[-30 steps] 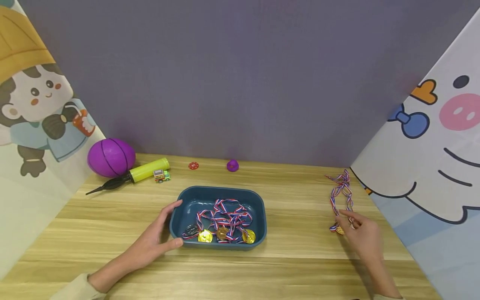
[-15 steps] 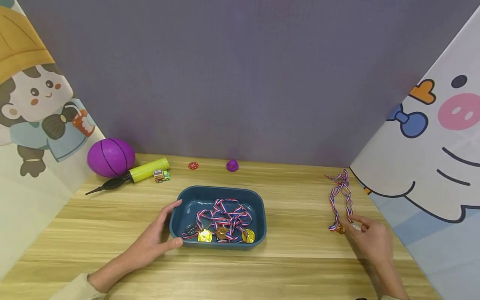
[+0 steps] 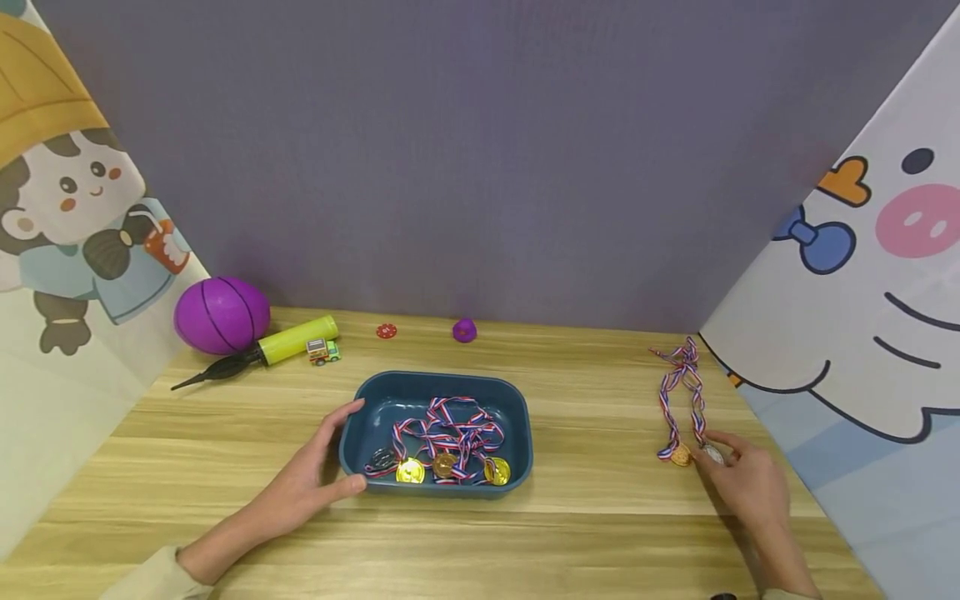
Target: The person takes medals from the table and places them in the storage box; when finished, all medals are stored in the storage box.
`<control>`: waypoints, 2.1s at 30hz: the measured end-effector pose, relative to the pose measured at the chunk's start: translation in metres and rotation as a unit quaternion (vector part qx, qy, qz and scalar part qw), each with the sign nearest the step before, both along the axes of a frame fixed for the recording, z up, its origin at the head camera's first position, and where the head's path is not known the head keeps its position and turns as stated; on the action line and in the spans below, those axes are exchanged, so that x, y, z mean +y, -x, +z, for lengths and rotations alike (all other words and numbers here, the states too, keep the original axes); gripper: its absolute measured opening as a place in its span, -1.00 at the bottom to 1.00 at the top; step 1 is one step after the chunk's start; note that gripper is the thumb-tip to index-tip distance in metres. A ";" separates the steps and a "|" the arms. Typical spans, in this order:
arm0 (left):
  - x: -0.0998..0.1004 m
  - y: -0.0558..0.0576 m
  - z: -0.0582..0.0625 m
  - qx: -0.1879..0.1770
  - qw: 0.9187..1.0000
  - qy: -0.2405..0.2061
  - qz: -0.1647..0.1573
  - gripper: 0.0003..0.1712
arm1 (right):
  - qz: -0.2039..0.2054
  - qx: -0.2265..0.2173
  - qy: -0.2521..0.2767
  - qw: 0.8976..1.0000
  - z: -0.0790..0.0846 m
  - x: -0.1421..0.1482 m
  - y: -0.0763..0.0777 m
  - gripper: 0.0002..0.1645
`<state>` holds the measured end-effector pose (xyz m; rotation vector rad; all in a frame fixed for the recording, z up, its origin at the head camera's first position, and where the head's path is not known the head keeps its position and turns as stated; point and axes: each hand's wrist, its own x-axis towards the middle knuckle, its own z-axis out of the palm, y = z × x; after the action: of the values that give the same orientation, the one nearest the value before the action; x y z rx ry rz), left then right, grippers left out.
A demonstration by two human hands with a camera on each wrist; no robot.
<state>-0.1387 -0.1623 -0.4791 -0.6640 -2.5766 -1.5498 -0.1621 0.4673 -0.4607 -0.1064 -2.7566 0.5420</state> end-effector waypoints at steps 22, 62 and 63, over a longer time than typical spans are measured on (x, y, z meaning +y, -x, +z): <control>0.000 0.000 0.001 0.001 1.000 0.004 0.002 0.18 | 0.064 -0.042 0.039 0.996 0.000 -0.013 0.000 -0.46; 0.000 0.000 0.001 0.005 1.000 0.003 0.004 0.21 | 0.146 0.047 -0.031 0.988 -0.003 -0.045 0.003 -0.62; 0.000 0.000 0.001 0.005 1.000 0.003 0.004 0.21 | 0.145 0.047 -0.030 0.988 -0.003 -0.045 0.003 -0.62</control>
<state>-0.1386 -0.1621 -0.4782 -0.6585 -2.5750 -1.5320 -0.1649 0.4221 -0.4637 0.3317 -2.7072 0.5218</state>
